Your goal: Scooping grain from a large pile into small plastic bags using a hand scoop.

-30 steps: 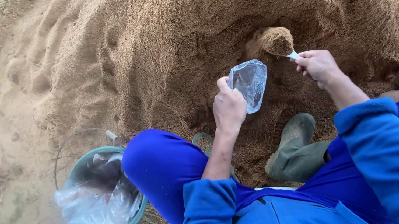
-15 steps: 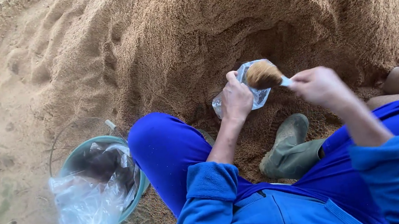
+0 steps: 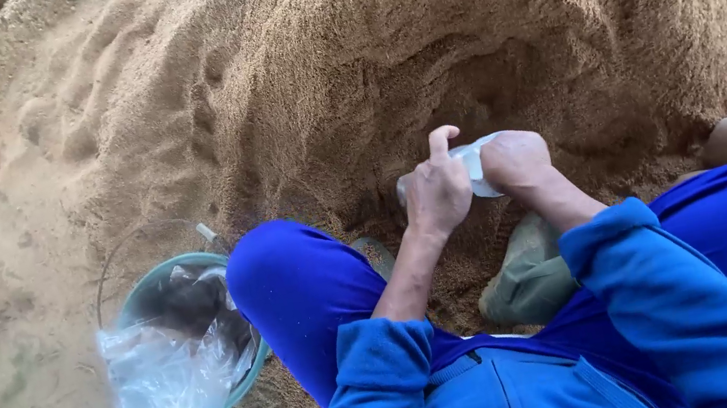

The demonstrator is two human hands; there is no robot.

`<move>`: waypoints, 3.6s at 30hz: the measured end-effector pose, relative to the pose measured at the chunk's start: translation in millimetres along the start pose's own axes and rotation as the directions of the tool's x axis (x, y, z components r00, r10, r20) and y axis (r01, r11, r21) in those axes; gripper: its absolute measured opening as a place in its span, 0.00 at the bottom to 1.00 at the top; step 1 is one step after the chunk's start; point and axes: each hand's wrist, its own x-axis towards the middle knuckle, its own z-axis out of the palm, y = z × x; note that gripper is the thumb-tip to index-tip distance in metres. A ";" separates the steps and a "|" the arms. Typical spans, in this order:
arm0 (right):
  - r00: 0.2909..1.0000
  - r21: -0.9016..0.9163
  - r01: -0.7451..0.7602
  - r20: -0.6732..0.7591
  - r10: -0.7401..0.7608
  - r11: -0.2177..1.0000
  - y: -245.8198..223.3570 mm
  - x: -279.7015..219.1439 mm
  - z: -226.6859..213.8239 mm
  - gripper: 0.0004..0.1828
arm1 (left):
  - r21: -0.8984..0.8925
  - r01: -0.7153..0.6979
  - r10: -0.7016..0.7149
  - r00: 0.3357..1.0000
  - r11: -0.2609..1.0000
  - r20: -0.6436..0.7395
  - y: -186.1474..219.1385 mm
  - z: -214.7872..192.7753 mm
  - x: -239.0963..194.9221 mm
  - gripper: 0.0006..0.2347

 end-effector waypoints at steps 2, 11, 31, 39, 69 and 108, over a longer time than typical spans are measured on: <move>0.999 0.090 -0.024 0.040 0.020 0.996 0.6 -9.8 -23.2 0.13 | -0.105 -0.029 0.029 1.000 0.994 -0.003 -26.8 27.3 10.0 0.18; 0.988 0.170 0.027 0.146 -0.052 0.985 -13.9 -35.3 -58.5 0.12 | 0.326 0.138 -0.179 0.979 0.935 0.096 -41.6 26.8 8.0 0.16; 0.941 0.526 -0.237 0.334 0.058 0.817 71.9 -59.7 -94.1 0.13 | 0.471 0.261 -0.287 0.958 0.842 -0.019 -25.8 16.1 20.6 0.16; 0.947 0.889 -0.318 0.280 0.158 0.329 145.6 -42.3 -58.9 0.09 | 0.647 0.256 -0.156 0.966 0.718 -0.208 -50.3 35.1 23.1 0.18; 0.843 0.946 -0.315 0.241 0.480 0.078 98.7 104.9 228.4 0.16 | 0.318 0.031 -0.014 0.998 0.948 -0.056 -25.8 16.9 20.4 0.10; 0.878 0.421 -0.088 -0.395 0.269 0.903 100.8 -64.6 -38.8 0.09 | 0.142 0.078 -0.090 0.993 0.987 0.080 -22.1 9.3 29.6 0.27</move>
